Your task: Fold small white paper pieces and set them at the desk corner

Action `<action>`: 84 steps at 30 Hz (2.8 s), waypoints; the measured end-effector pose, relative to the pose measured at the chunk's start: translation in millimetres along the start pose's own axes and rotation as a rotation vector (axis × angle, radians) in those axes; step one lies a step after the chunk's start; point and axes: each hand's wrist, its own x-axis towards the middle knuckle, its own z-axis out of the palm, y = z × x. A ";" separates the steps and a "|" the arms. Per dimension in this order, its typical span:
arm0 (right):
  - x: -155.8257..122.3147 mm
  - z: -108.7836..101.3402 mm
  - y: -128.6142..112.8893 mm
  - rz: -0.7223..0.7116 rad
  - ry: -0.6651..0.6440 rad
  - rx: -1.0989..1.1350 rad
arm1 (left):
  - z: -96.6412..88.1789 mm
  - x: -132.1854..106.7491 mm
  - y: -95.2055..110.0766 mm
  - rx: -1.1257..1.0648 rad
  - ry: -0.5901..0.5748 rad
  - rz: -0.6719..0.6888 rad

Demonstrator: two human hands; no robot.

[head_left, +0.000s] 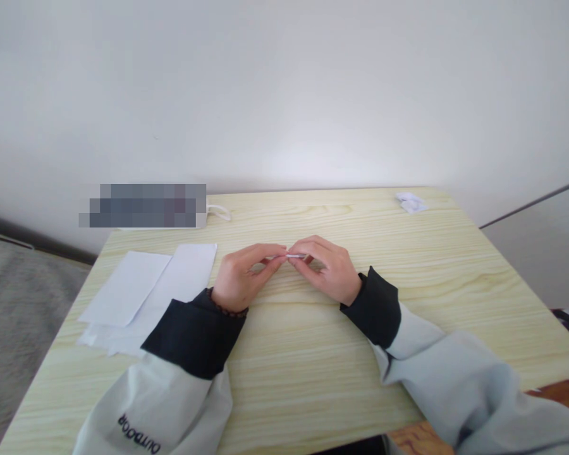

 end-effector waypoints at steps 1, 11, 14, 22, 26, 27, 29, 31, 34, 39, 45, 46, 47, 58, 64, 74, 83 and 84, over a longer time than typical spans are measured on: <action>-0.2 -0.3 0.2 -0.014 0.000 -0.027 | -0.4 0.0 0.0 0.019 -0.006 0.010; 0.3 -0.8 -2.1 -0.026 -0.062 -0.103 | -3.6 0.0 4.0 0.087 -0.038 0.075; 1.0 -2.0 -4.9 -0.034 -0.085 -0.141 | -4.0 1.2 7.0 0.098 -0.037 0.083; 1.4 -2.0 -5.1 -0.017 -0.081 -0.102 | -3.3 0.2 6.5 0.090 -0.028 0.078; 0.8 -0.9 -2.7 -0.009 -0.060 -0.054 | -2.2 -0.5 4.9 0.067 0.001 0.035; 0.6 -0.7 -2.3 -0.005 -0.045 -0.048 | -2.1 -0.6 4.5 0.059 0.001 0.015; 0.2 -0.7 -1.5 0.005 -0.014 -0.054 | -1.9 -0.9 3.7 0.053 -0.008 -0.019; -0.2 -0.7 -0.9 0.015 0.007 -0.079 | -1.8 -1.3 2.8 0.065 -0.006 -0.028; -0.2 -1.0 -1.1 0.017 0.018 -0.101 | -1.7 -2.1 2.2 0.082 0.018 -0.011; 0.8 -1.3 -2.2 0.034 0.021 -0.072 | -1.3 -2.6 2.7 0.035 0.035 -0.098; 1.3 -0.9 0.1 0.123 0.036 -0.005 | -1.3 -1.4 0.4 -0.065 -0.056 -0.210; 1.2 -0.9 0.4 0.147 0.041 0.018 | -1.1 -1.2 -0.2 -0.064 -0.052 -0.216; 1.1 -0.9 0.7 0.175 0.047 0.042 | -0.8 -1.1 -0.8 -0.061 -0.046 -0.221; 0.2 0.6 2.8 0.298 0.074 0.135 | 0.3 -1.1 -2.3 -0.002 -0.007 -0.157; 1.4 0.3 1.8 0.273 0.063 0.122 | 0.5 -0.7 -1.6 0.032 -0.012 -0.151; 1.1 0.1 3.0 0.129 0.047 0.061 | -1.2 0.7 0.5 0.006 -0.019 -0.158; 1.5 0.3 0.2 0.013 0.017 -0.017 | -0.4 0.5 0.6 -0.022 -0.017 -0.024; 1.6 0.3 -0.1 0.004 0.009 -0.026 | -0.5 0.3 1.0 -0.013 -0.017 -0.030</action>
